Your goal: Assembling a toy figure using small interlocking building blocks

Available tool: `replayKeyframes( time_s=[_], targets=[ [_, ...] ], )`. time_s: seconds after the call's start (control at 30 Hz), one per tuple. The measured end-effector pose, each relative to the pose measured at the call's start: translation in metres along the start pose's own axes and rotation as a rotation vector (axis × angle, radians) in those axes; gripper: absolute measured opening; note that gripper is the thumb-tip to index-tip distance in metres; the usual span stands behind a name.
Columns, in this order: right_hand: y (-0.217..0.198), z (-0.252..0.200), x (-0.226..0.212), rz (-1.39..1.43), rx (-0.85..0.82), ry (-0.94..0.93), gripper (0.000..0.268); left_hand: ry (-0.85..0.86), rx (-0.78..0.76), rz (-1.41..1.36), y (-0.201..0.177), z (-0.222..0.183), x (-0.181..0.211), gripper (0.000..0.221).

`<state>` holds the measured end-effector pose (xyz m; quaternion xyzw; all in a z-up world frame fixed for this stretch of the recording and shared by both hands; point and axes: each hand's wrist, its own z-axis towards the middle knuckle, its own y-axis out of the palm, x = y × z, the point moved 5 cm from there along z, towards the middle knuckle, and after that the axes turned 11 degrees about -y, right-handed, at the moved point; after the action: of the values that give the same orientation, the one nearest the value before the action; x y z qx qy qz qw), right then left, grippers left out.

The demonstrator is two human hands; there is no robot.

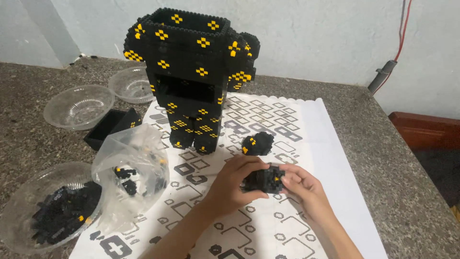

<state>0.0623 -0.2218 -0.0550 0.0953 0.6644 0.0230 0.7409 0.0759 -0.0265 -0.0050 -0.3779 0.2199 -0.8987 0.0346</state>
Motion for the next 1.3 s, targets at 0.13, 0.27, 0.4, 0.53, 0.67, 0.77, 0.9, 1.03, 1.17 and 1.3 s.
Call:
replayKeyframes(
  time_s=[0.13, 0.27, 0.4, 0.53, 0.67, 0.77, 0.9, 1.03, 1.17, 1.3],
  targets=[
    [0.007, -0.004, -0.009, 0.038, 0.114, 0.126, 0.029, -0.178, -0.084, -0.118, 0.005, 0.002, -0.006, 0.056],
    [0.007, -0.001, -0.006, 0.09, 0.082, 0.103, 0.03, -0.478, -0.243, -0.285, 0.011, 0.002, -0.024, 0.044],
    [0.016, -0.004, -0.014, 0.086, 0.052, 0.115, 0.031, -0.686, -0.304, -0.391, 0.008, 0.005, -0.022, 0.041],
    [0.016, -0.004, -0.016, 0.127, 0.004, 0.086, 0.041, -0.853, -0.291, -0.382, 0.007, 0.003, -0.029, 0.04],
    [0.019, -0.005, -0.017, 0.025, -0.108, 0.081, 0.056, -0.853, -0.235, -0.357, 0.002, 0.004, -0.027, 0.06],
    [0.018, -0.004, -0.018, -0.019, -0.187, 0.053, 0.053, -0.843, -0.284, -0.337, 0.0, 0.005, -0.023, 0.053],
    [0.006, 0.003, -0.011, 0.084, -0.166, 0.043, 0.051, -0.873, -0.386, -0.484, 0.002, 0.003, -0.026, 0.042],
    [0.014, -0.003, -0.021, -0.135, -0.256, 0.161, 0.053, -0.71, -0.54, -0.382, 0.005, -0.004, -0.022, 0.051],
    [0.013, -0.003, -0.007, -0.032, -0.242, 0.165, 0.049, -0.627, -0.643, -0.341, 0.013, -0.009, -0.02, 0.077],
    [0.016, -0.004, -0.008, -0.105, -0.223, 0.18, 0.042, -0.658, -0.607, -0.235, 0.008, -0.005, -0.013, 0.068]
  ],
)
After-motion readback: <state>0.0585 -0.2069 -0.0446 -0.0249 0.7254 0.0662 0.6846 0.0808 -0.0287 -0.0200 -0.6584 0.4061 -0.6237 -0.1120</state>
